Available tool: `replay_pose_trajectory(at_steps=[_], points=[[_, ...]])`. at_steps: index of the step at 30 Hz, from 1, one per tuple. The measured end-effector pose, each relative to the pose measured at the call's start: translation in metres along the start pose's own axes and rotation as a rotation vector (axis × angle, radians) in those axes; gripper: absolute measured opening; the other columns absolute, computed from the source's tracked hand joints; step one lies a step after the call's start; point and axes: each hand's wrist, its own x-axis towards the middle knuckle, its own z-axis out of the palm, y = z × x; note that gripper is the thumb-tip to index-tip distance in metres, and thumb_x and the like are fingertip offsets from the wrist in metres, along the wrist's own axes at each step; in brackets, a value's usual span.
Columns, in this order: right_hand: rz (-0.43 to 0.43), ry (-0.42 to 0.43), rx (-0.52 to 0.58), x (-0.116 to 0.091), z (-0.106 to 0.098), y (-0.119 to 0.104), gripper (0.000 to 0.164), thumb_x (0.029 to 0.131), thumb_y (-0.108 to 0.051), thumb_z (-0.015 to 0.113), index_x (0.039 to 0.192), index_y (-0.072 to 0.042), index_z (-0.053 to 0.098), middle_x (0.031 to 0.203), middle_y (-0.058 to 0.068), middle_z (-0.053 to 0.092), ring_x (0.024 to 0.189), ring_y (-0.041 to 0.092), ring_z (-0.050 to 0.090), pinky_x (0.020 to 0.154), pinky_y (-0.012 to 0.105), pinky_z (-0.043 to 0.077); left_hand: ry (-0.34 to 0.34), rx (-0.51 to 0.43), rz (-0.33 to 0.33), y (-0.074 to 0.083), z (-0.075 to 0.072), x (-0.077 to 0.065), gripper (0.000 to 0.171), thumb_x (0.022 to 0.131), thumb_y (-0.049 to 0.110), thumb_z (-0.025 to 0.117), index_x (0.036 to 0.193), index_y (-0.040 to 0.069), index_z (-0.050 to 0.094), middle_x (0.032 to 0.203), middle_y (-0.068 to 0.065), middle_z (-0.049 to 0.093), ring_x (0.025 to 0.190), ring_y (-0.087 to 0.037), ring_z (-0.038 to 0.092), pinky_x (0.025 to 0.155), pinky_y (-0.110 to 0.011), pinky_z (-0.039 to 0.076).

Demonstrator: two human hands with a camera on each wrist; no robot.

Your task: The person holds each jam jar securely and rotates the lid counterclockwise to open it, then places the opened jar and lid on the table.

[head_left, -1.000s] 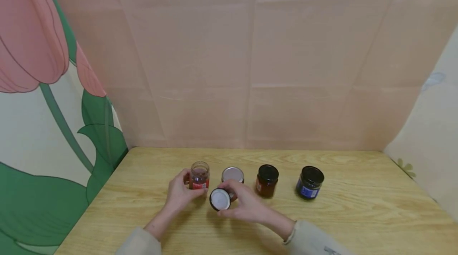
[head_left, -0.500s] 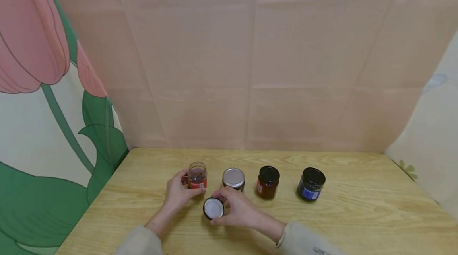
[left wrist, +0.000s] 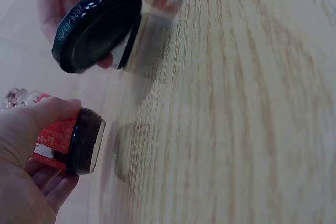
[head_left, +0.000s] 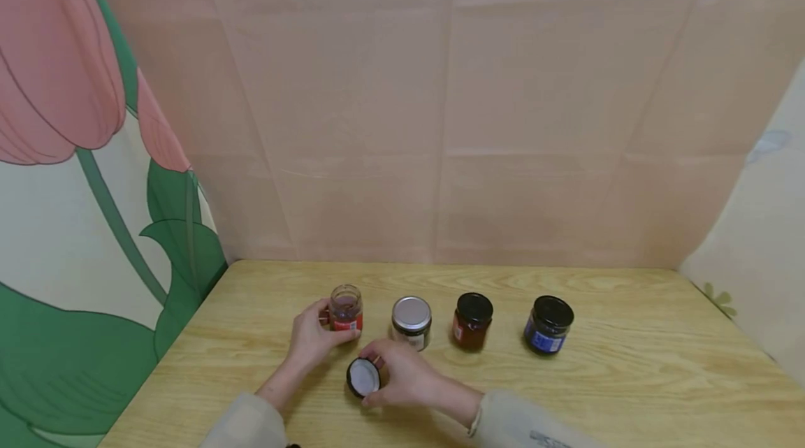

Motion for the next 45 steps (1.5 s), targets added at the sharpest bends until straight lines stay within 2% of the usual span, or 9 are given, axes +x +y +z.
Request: replay_pose_trajectory(at_steps=[8,20,31,40,45], points=[[0.015,-0.010,-0.002,0.004,0.008,-0.002,0.051,0.064,-0.017,0.087,0.109,-0.009,0.063,0.098,0.000,0.067,0.088,0.006,0.061,0.076,0.018,0.046,-0.008,-0.015,-0.016,-0.001,0.002,0.002,0.053,0.065,0.014,0.088,0.110,0.001,0.064,0.102,-0.013,0.068,0.097,-0.030,0.066,0.085,-0.041,0.055],[-0.003,0.000,-0.088,0.007,0.011,-0.001,0.054,0.062,-0.023,0.087,0.110,-0.009,0.064,0.098,-0.002,0.067,0.087,0.002,0.057,0.076,0.017,0.045,-0.017,-0.063,-0.013,-0.007,0.006,0.000,0.056,0.065,0.010,0.088,0.113,-0.003,0.061,0.108,-0.019,0.067,0.102,-0.033,0.065,0.087,-0.042,0.054],[0.025,-0.037,-0.147,0.013,0.011,-0.007,0.050,0.059,-0.024,0.089,0.103,-0.013,0.067,0.088,-0.005,0.057,0.076,0.000,0.048,0.067,0.013,0.040,-0.008,-0.060,-0.051,-0.009,0.007,0.005,0.052,0.066,0.008,0.086,0.111,-0.003,0.061,0.110,-0.020,0.066,0.104,-0.035,0.064,0.088,-0.043,0.053],[0.004,-0.016,-0.227,0.017,0.015,-0.010,0.051,0.055,-0.024,0.091,0.098,-0.011,0.068,0.085,-0.003,0.056,0.073,0.001,0.047,0.066,0.012,0.040,-0.007,-0.038,-0.029,-0.004,0.007,0.006,0.048,0.066,0.007,0.086,0.106,-0.003,0.063,0.105,-0.020,0.068,0.101,-0.034,0.065,0.087,-0.043,0.054],[0.020,-0.034,-0.272,0.019,0.020,-0.012,0.049,0.055,-0.027,0.091,0.096,-0.012,0.069,0.085,-0.005,0.055,0.073,0.002,0.047,0.066,0.012,0.039,-0.025,-0.032,-0.038,-0.003,0.006,0.003,0.051,0.068,0.007,0.085,0.111,-0.005,0.061,0.110,-0.023,0.066,0.105,-0.037,0.064,0.088,-0.044,0.053]])
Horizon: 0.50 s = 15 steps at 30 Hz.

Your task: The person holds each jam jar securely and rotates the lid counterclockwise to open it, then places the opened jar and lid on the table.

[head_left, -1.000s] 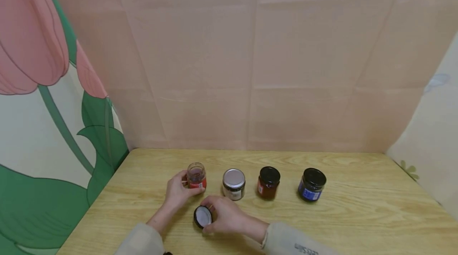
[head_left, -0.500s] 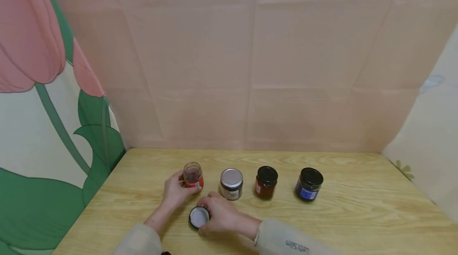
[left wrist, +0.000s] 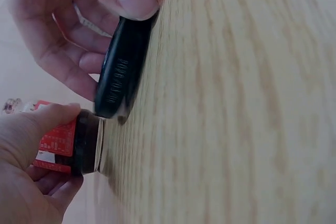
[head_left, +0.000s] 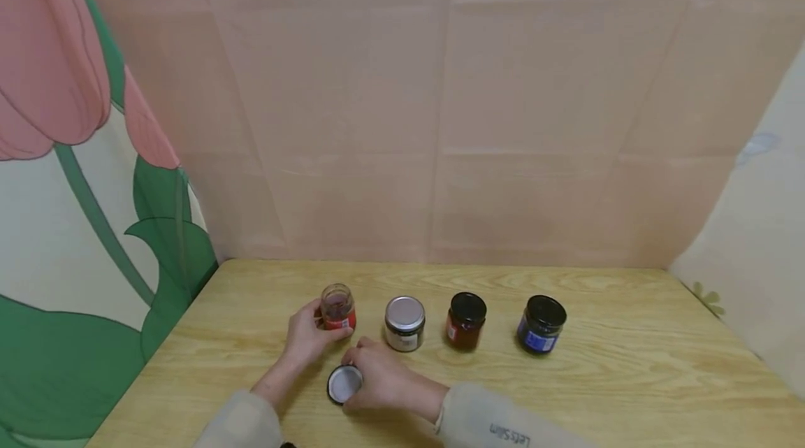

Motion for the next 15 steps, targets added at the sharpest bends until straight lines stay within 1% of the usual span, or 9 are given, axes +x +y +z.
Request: replay_pose_trajectory(at_steps=[5,10,13,15], points=[[-0.009,-0.013,-0.026,0.0001,0.0013,-0.0021,0.047,0.057,-0.028,0.090,0.095,-0.012,0.069,0.085,-0.006,0.055,0.073,0.002,0.048,0.065,0.012,0.038,-0.017,0.010,-0.013,-0.0007,-0.0012,-0.0028,0.055,0.068,0.009,0.086,0.114,-0.005,0.059,0.112,-0.023,0.065,0.106,-0.036,0.063,0.088,-0.044,0.053],[-0.028,-0.008,-0.071,0.0002,-0.0018,-0.0038,0.049,0.060,-0.032,0.090,0.099,-0.010,0.068,0.087,-0.005,0.055,0.075,0.003,0.049,0.066,0.013,0.041,-0.011,0.023,0.003,0.0008,-0.0033,-0.0013,0.053,0.069,0.010,0.085,0.113,-0.003,0.059,0.111,-0.023,0.066,0.105,-0.036,0.064,0.088,-0.044,0.053],[-0.021,-0.017,-0.082,-0.0004,-0.0029,-0.0047,0.051,0.061,-0.034,0.089,0.100,-0.010,0.067,0.088,-0.004,0.054,0.076,0.004,0.049,0.067,0.014,0.041,-0.018,0.037,0.013,0.0004,-0.0035,-0.0006,0.052,0.069,0.011,0.085,0.112,-0.003,0.058,0.109,-0.023,0.067,0.103,-0.036,0.065,0.087,-0.044,0.053],[-0.017,-0.033,-0.086,-0.0010,-0.0025,-0.0047,0.051,0.063,-0.035,0.089,0.101,-0.010,0.066,0.088,-0.004,0.054,0.077,0.004,0.048,0.068,0.014,0.042,-0.026,0.044,0.002,-0.0010,-0.0032,-0.0012,0.051,0.070,0.012,0.085,0.111,-0.002,0.059,0.108,-0.021,0.068,0.100,-0.034,0.065,0.085,-0.044,0.054]])
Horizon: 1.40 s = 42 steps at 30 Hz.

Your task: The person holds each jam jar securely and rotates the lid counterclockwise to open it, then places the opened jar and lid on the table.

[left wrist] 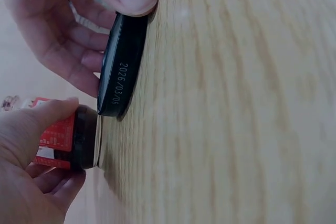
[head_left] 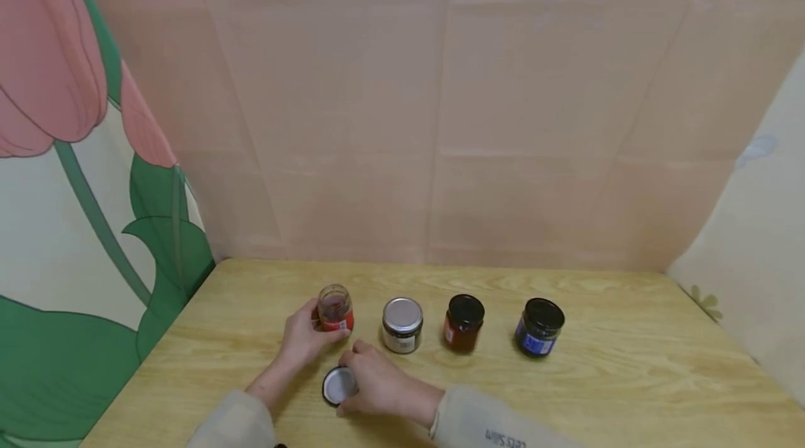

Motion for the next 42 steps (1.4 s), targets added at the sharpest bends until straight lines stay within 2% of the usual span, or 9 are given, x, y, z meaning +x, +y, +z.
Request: replay_pose_trajectory(at_steps=[5,10,16,22,28,32,37,42], points=[[0.012,-0.030,-0.014,-0.002,0.000,0.000,0.054,0.064,-0.036,0.088,0.105,-0.009,0.065,0.091,-0.003,0.054,0.080,0.005,0.049,0.070,0.016,0.043,-0.027,-0.011,-0.016,-0.004,0.002,-0.003,0.050,0.071,0.014,0.085,0.112,-0.002,0.060,0.107,-0.020,0.067,0.097,-0.033,0.067,0.083,-0.042,0.055],[-0.004,-0.029,-0.049,-0.005,-0.003,0.000,0.059,0.063,-0.036,0.088,0.108,-0.007,0.064,0.092,-0.003,0.055,0.082,0.005,0.051,0.073,0.016,0.045,-0.021,-0.022,0.009,-0.003,0.003,-0.004,0.058,0.071,0.015,0.085,0.116,-0.004,0.056,0.110,-0.023,0.066,0.099,-0.035,0.066,0.085,-0.044,0.054],[-0.009,-0.042,0.017,-0.013,-0.008,0.007,0.060,0.065,-0.030,0.086,0.115,-0.005,0.064,0.099,-0.002,0.056,0.088,0.004,0.052,0.078,0.016,0.046,-0.030,-0.041,0.008,0.000,0.001,-0.007,0.070,0.068,0.017,0.087,0.123,-0.007,0.050,0.116,-0.028,0.061,0.104,-0.040,0.064,0.088,-0.046,0.053],[-0.018,-0.009,0.042,-0.023,-0.019,0.017,0.057,0.067,-0.022,0.082,0.117,-0.003,0.064,0.105,0.002,0.060,0.092,0.009,0.056,0.081,0.022,0.048,-0.011,0.055,0.059,0.008,0.000,-0.011,0.079,0.068,0.024,0.087,0.127,-0.009,0.046,0.125,-0.030,0.055,0.113,-0.045,0.056,0.095,-0.053,0.047],[-0.003,-0.021,0.049,-0.034,-0.026,0.026,0.044,0.073,-0.024,0.080,0.112,-0.010,0.068,0.109,-0.001,0.062,0.102,0.012,0.057,0.089,0.028,0.049,0.002,0.134,0.089,0.018,-0.003,-0.013,0.082,0.070,0.032,0.085,0.130,-0.007,0.045,0.127,-0.028,0.052,0.118,-0.043,0.051,0.096,-0.057,0.043],[-0.003,-0.022,0.062,-0.038,-0.030,0.030,0.038,0.077,-0.025,0.078,0.111,-0.013,0.068,0.113,0.000,0.063,0.110,0.018,0.057,0.094,0.032,0.048,0.020,0.134,0.099,0.025,-0.008,-0.012,0.080,0.073,0.031,0.083,0.132,-0.006,0.045,0.128,-0.027,0.052,0.120,-0.042,0.050,0.098,-0.056,0.042],[-0.040,0.015,0.101,-0.046,-0.036,0.035,0.032,0.081,-0.022,0.074,0.110,-0.011,0.067,0.114,0.004,0.062,0.098,0.015,0.060,0.083,0.026,0.050,0.077,0.143,0.128,0.029,-0.011,-0.012,0.084,0.075,0.032,0.081,0.136,-0.008,0.039,0.128,-0.028,0.051,0.121,-0.042,0.048,0.099,-0.056,0.041],[-0.064,0.074,0.159,-0.055,-0.039,0.040,0.026,0.084,-0.018,0.071,0.108,-0.008,0.067,0.107,0.003,0.061,0.086,0.013,0.060,0.073,0.020,0.047,0.169,0.135,0.168,0.034,-0.011,-0.014,0.087,0.074,0.028,0.082,0.138,-0.008,0.035,0.129,-0.025,0.050,0.124,-0.041,0.045,0.102,-0.055,0.038]])
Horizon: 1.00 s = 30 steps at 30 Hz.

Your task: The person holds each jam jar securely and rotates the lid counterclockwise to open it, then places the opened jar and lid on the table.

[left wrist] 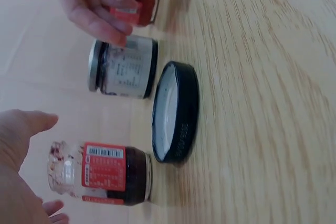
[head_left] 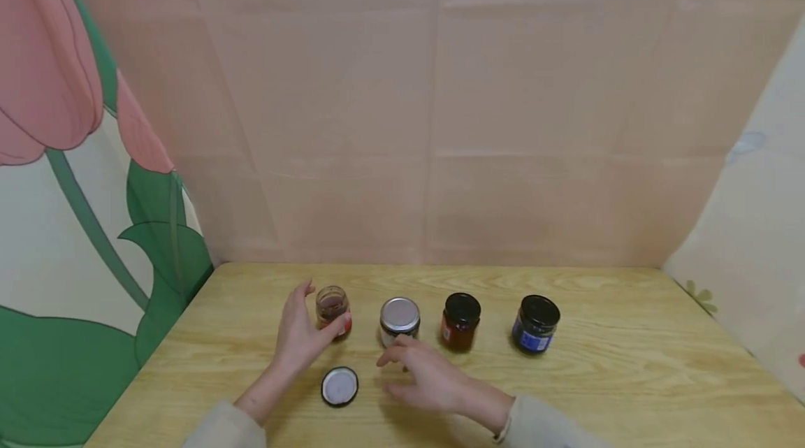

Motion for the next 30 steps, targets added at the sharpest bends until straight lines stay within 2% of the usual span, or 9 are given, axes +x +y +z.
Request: replay_pose_trajectory(at_steps=[4,8,12,20,24,30], points=[[-0.022,0.072,0.054,-0.004,-0.003,0.004,0.020,0.085,-0.013,0.069,0.104,-0.006,0.068,0.103,0.003,0.062,0.086,0.017,0.061,0.071,0.020,0.050,0.075,-0.017,0.063,0.008,0.001,-0.002,0.081,0.073,0.025,0.082,0.135,-0.007,0.040,0.128,-0.024,0.050,0.124,-0.040,0.044,0.102,-0.055,0.036],[-0.040,0.131,0.079,-0.005,-0.008,0.008,0.017,0.083,-0.007,0.069,0.100,-0.005,0.068,0.101,0.005,0.064,0.087,0.021,0.062,0.068,0.022,0.053,0.109,-0.025,0.127,0.016,0.002,-0.002,0.077,0.072,0.022,0.082,0.134,-0.004,0.043,0.128,-0.023,0.051,0.124,-0.039,0.043,0.101,-0.055,0.037],[-0.038,0.145,0.070,-0.006,-0.013,0.011,0.017,0.083,-0.006,0.070,0.099,-0.005,0.068,0.103,0.005,0.065,0.090,0.020,0.063,0.067,0.022,0.053,0.126,-0.025,0.178,0.022,0.004,-0.001,0.076,0.071,0.022,0.082,0.132,-0.002,0.044,0.127,-0.022,0.052,0.122,-0.038,0.044,0.099,-0.054,0.039],[-0.052,0.179,0.061,-0.010,-0.019,0.018,0.013,0.084,-0.007,0.070,0.097,-0.006,0.069,0.101,0.003,0.066,0.090,0.021,0.064,0.066,0.024,0.054,0.118,-0.045,0.218,0.029,0.007,-0.002,0.068,0.072,0.019,0.081,0.129,0.001,0.048,0.126,-0.019,0.052,0.121,-0.036,0.045,0.099,-0.053,0.039],[-0.074,0.207,0.019,-0.012,-0.023,0.022,0.013,0.084,-0.007,0.070,0.097,-0.006,0.069,0.100,0.002,0.065,0.087,0.017,0.063,0.066,0.023,0.054,0.116,-0.060,0.255,0.033,0.009,-0.003,0.064,0.070,0.013,0.079,0.127,0.001,0.052,0.125,-0.020,0.052,0.120,-0.037,0.046,0.098,-0.054,0.040],[-0.095,0.265,-0.056,-0.013,-0.032,0.027,0.013,0.082,-0.006,0.071,0.095,-0.006,0.068,0.097,0.003,0.065,0.082,0.011,0.060,0.063,0.023,0.054,0.057,-0.066,0.278,0.041,0.008,-0.005,0.065,0.073,0.013,0.077,0.131,0.001,0.050,0.134,-0.020,0.049,0.124,-0.039,0.046,0.098,-0.057,0.042]])
